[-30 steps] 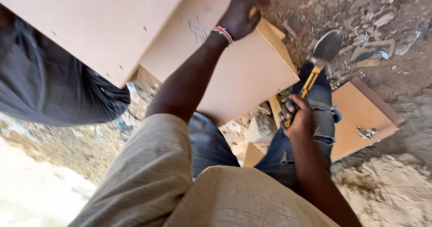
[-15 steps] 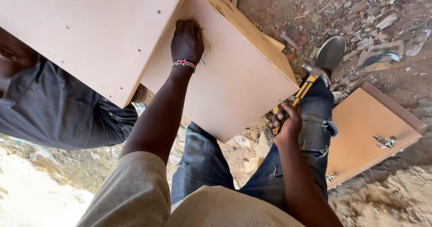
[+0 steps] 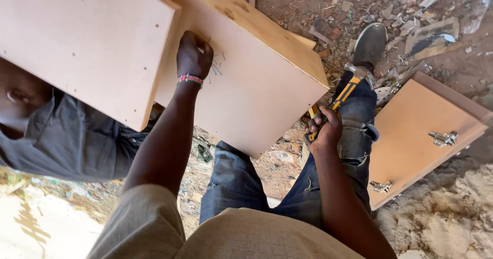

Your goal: Hammering nails into a wooden board to assemble a piece of furniture.

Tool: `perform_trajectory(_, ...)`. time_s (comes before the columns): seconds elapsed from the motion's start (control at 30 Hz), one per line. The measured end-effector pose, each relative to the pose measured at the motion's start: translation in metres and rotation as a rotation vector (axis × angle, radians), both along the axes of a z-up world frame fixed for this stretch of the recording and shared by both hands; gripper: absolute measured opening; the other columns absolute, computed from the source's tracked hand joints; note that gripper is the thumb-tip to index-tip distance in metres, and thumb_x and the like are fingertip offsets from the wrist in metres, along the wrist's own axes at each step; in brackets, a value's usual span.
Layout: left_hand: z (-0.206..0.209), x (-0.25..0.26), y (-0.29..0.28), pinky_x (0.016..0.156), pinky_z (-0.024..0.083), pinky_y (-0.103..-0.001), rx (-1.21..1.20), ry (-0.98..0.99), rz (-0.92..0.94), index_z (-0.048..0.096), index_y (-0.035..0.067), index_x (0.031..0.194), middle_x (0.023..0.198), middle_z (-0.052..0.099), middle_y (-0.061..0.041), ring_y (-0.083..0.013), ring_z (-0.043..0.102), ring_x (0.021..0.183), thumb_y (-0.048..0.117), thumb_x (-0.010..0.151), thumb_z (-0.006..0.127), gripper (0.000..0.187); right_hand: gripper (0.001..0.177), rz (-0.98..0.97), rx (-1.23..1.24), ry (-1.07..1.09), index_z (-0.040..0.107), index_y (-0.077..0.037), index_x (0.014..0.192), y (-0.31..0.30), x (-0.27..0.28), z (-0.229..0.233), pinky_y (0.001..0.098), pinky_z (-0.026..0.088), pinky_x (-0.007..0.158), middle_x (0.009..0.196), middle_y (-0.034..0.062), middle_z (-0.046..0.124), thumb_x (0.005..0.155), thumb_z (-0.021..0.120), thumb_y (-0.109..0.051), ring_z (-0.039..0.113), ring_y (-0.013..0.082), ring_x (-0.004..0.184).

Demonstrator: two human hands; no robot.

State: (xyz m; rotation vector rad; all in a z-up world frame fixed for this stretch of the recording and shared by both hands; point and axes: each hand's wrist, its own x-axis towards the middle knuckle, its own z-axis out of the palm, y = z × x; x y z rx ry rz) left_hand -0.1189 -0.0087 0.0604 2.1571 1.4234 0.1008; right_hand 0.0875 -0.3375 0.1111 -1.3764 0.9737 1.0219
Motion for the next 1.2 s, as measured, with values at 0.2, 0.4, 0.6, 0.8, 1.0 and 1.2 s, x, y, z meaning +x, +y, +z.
perform_trajectory(0.2,0.025,0.09,-0.055,0.074,0.055,-0.051,-0.238,-0.28,-0.039,0.061,0.004,0.114,0.092,0.062,-0.026,-0.0484,0.067,0.087,0.003,0.092,0.058,0.022,0.016,0.124,0.011,-0.138,0.06,-0.015,0.111,-0.005,0.011,0.002,0.0382,0.045,0.045,0.062,0.0005,0.047,0.098,0.065,-0.023,0.05,0.0183,0.042)
perform_trajectory(0.4,-0.033,0.148,-0.09,0.088,0.055,-0.043,-0.277,-0.286,-0.314,0.076,0.022,0.098,0.084,0.072,-0.005,-0.03,0.069,0.087,0.011,0.087,0.073,0.016,0.013,0.262,0.028,-0.19,0.056,-0.013,0.109,-0.001,0.017,-0.001,0.0323,0.042,0.035,0.056,0.0011,0.045,0.098,0.06,-0.019,0.047,0.0152,0.034)
perform_trajectory(0.6,-0.055,0.153,-0.076,0.109,0.035,-0.043,-0.423,0.119,-0.469,0.077,0.03,0.092,0.088,0.078,0.008,-0.0208,0.068,0.11,0.034,0.084,0.061,0.018,0.015,0.331,0.041,-0.166,0.059,-0.013,0.107,0.003,0.026,0.008,0.031,0.042,0.035,0.056,0.0017,0.046,0.095,0.061,-0.021,0.049,0.0144,0.035)
perform_trajectory(0.8,-0.061,0.156,-0.072,0.117,0.018,-0.044,-0.59,0.297,-0.496,0.078,0.032,0.099,0.097,0.078,0.006,-0.0184,0.067,0.117,0.042,0.09,0.064,0.02,0.015,0.357,0.062,-0.128,0.058,-0.013,0.11,-0.006,0.022,-0.007,0.0313,0.042,0.035,0.059,0.0033,0.047,0.097,0.061,-0.021,0.052,0.0162,0.037)
perform_trajectory(1.0,-0.055,0.154,-0.07,0.117,0.018,-0.043,-0.634,0.194,-0.432,0.078,0.031,0.101,0.102,0.078,0.006,-0.0173,0.065,0.12,0.046,0.092,0.065,0.022,0.018,0.708,0.079,-0.248,0.057,-0.011,0.116,0.015,0.066,0.029,0.0321,0.041,0.031,0.061,0.0108,0.053,0.104,0.053,-0.024,0.054,0.0193,0.037)
perform_trajectory(1.2,-0.063,0.147,-0.071,0.116,0.016,-0.046,-0.618,0.15,-0.503,0.077,0.032,0.1,0.103,0.076,0.008,-0.014,0.06,0.121,0.051,0.094,0.066,0.023,0.065,1.155,0.252,-0.216,0.02,-0.016,0.164,0.062,0.132,0.077,0.0298,0.05,0.037,0.074,0.0175,0.061,0.104,0.045,-0.011,0.056,0.0186,0.045)
